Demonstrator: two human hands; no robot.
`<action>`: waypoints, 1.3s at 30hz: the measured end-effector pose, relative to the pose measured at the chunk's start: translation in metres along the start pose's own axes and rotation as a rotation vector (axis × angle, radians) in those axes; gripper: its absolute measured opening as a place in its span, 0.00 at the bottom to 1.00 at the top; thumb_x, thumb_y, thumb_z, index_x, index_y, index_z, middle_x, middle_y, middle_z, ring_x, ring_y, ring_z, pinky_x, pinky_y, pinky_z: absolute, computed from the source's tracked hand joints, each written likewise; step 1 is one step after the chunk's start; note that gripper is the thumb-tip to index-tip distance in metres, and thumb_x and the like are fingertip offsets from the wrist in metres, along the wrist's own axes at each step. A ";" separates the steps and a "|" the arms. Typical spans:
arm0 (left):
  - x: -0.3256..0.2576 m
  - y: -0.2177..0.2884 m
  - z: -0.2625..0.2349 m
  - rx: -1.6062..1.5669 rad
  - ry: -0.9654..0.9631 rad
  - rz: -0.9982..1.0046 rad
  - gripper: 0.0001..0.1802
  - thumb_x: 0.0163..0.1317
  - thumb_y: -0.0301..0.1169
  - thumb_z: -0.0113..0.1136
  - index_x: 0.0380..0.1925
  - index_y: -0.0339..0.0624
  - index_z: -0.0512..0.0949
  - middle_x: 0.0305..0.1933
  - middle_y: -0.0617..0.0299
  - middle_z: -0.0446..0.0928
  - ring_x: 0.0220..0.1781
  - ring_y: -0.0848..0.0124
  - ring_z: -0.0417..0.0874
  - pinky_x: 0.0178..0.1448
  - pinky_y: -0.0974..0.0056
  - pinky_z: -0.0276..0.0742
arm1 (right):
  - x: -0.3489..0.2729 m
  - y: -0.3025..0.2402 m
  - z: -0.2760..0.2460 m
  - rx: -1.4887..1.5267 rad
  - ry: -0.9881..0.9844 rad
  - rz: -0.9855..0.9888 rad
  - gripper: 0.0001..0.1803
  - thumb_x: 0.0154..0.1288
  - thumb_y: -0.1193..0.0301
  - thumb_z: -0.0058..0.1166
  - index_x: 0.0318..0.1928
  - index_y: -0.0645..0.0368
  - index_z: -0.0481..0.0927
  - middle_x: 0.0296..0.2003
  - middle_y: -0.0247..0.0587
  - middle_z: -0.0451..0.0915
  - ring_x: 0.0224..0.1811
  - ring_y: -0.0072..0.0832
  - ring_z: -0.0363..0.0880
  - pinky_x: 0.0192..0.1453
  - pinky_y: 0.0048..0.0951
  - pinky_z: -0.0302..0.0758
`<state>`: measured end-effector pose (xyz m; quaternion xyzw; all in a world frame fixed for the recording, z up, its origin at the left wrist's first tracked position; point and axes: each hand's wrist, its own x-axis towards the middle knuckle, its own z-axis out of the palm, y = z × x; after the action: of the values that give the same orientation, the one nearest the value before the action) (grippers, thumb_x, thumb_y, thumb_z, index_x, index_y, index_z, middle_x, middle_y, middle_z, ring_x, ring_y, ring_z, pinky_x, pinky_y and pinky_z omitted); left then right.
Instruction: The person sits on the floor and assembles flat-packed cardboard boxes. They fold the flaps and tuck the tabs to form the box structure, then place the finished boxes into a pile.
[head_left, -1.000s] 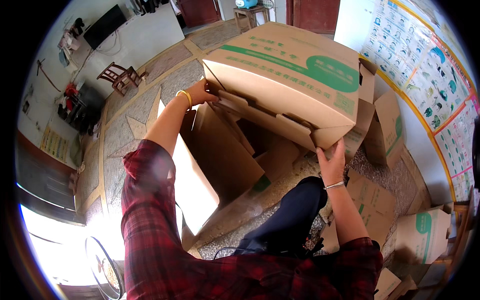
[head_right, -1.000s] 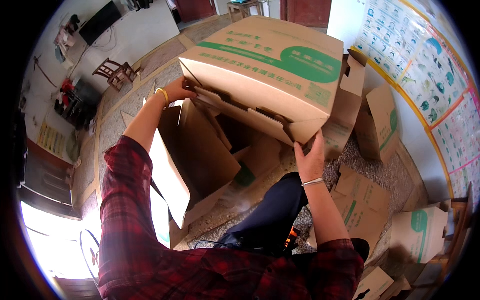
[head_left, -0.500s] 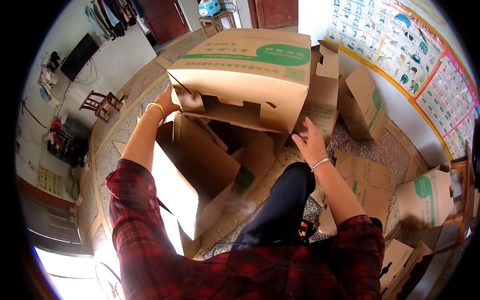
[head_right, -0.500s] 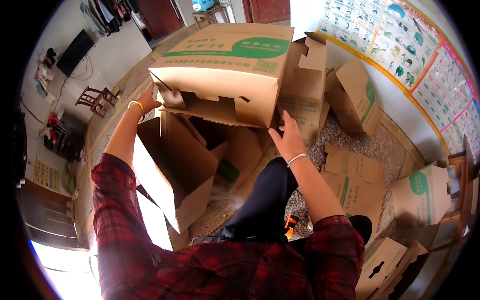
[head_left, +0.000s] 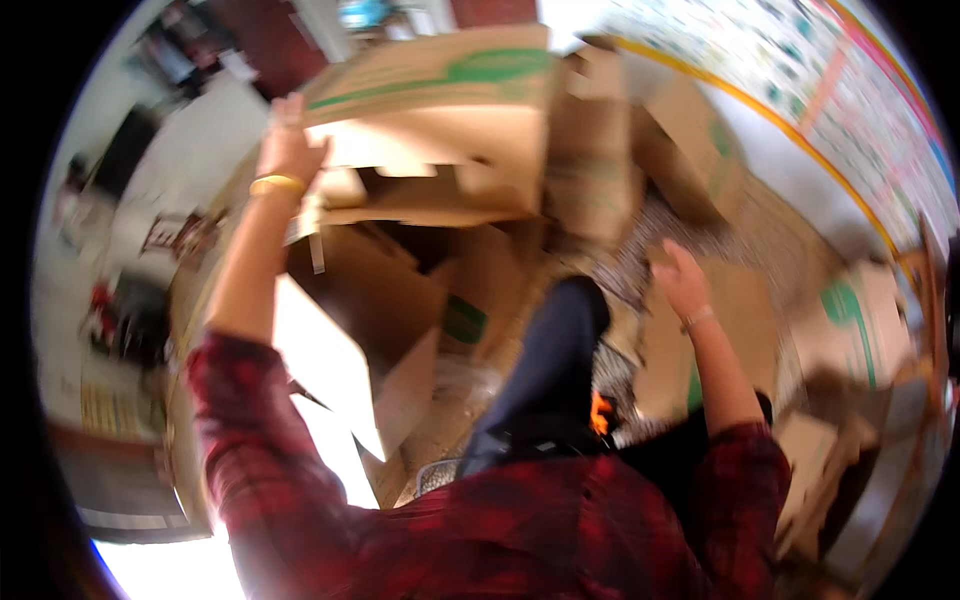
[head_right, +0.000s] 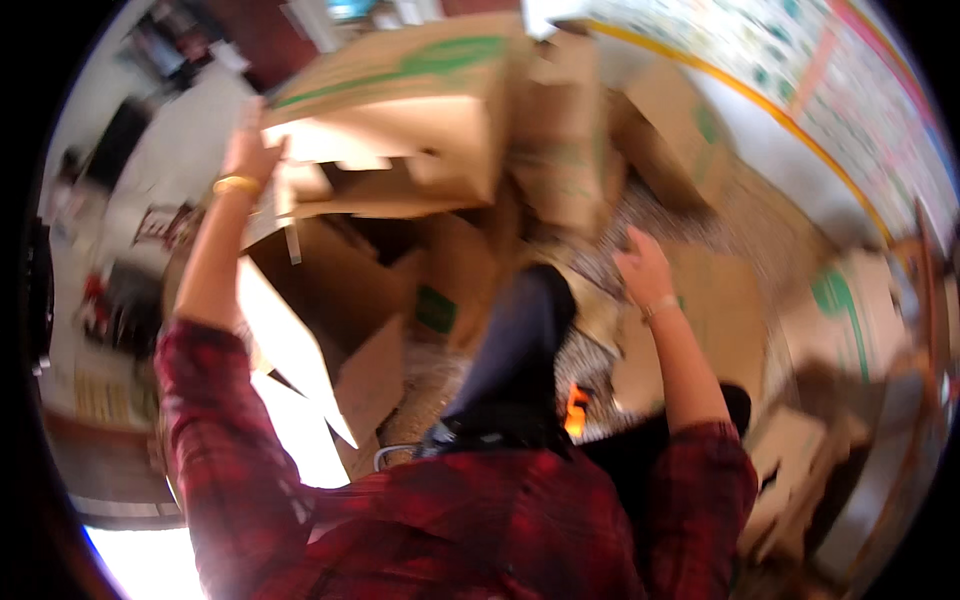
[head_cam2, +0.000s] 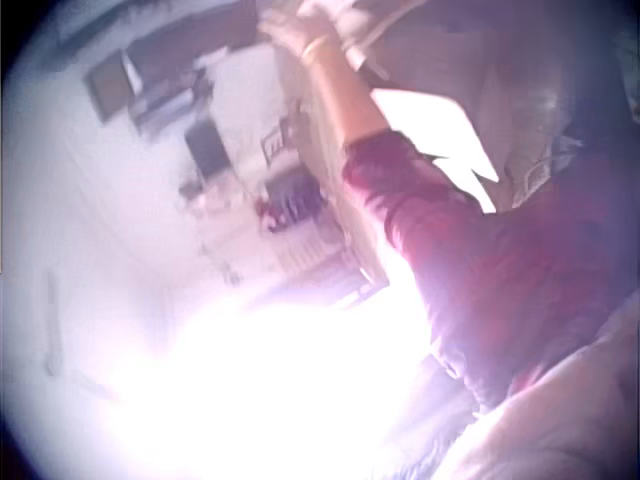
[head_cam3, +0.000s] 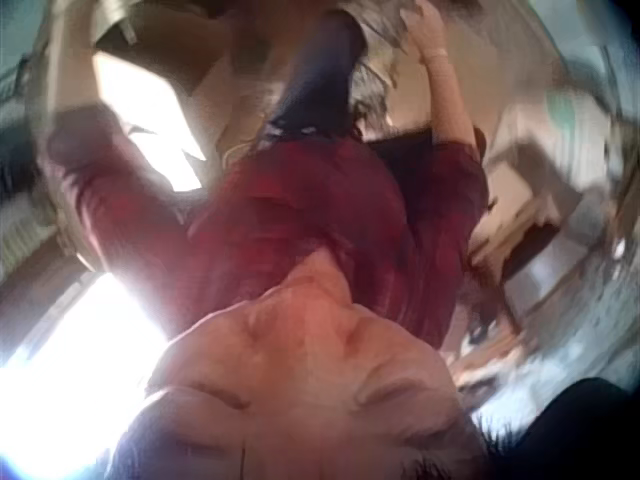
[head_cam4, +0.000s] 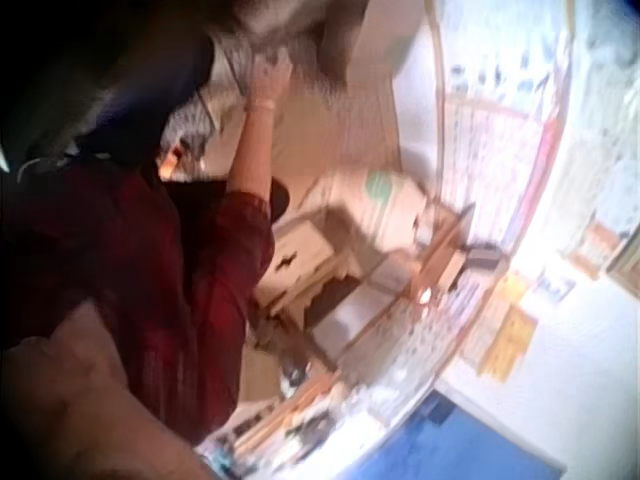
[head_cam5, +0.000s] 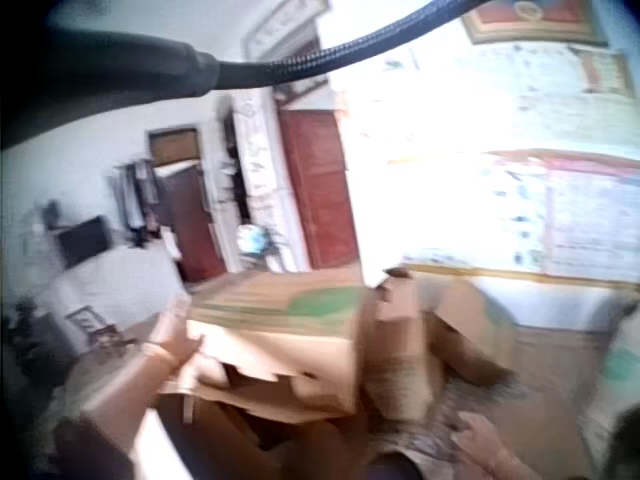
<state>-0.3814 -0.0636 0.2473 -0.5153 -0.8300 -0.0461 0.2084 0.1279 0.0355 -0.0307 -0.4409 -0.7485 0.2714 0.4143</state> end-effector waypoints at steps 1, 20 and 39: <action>-0.004 -0.015 0.010 0.006 0.305 0.260 0.39 0.58 0.39 0.57 0.66 0.39 0.52 0.70 0.47 0.52 0.70 0.52 0.55 0.71 0.56 0.53 | -0.007 0.012 -0.006 -0.117 -0.014 0.027 0.26 0.55 0.69 0.56 0.55 0.63 0.71 0.51 0.49 0.74 0.42 0.35 0.80 0.45 0.29 0.77; -0.115 0.372 0.108 -0.433 -0.609 1.240 0.34 0.52 0.35 0.63 0.59 0.39 0.65 0.63 0.44 0.62 0.65 0.50 0.62 0.68 0.57 0.57 | -0.241 0.207 -0.015 0.895 0.891 1.666 0.22 0.60 0.63 0.52 0.53 0.56 0.69 0.39 0.43 0.74 0.34 0.35 0.75 0.24 0.42 0.69; -0.145 0.404 0.199 -0.545 -0.501 0.957 0.05 0.51 0.23 0.55 0.27 0.41 0.80 0.36 0.58 0.80 0.42 0.59 0.79 0.49 0.60 0.74 | -0.365 0.348 0.095 0.879 1.082 1.838 0.26 0.53 0.68 0.59 0.51 0.70 0.71 0.45 0.48 0.77 0.40 0.37 0.78 0.40 0.38 0.73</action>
<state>-0.0324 0.0606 -0.0465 -0.8614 -0.4883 -0.0356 -0.1352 0.2949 -0.1301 -0.4865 -0.6960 0.2899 0.4836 0.4447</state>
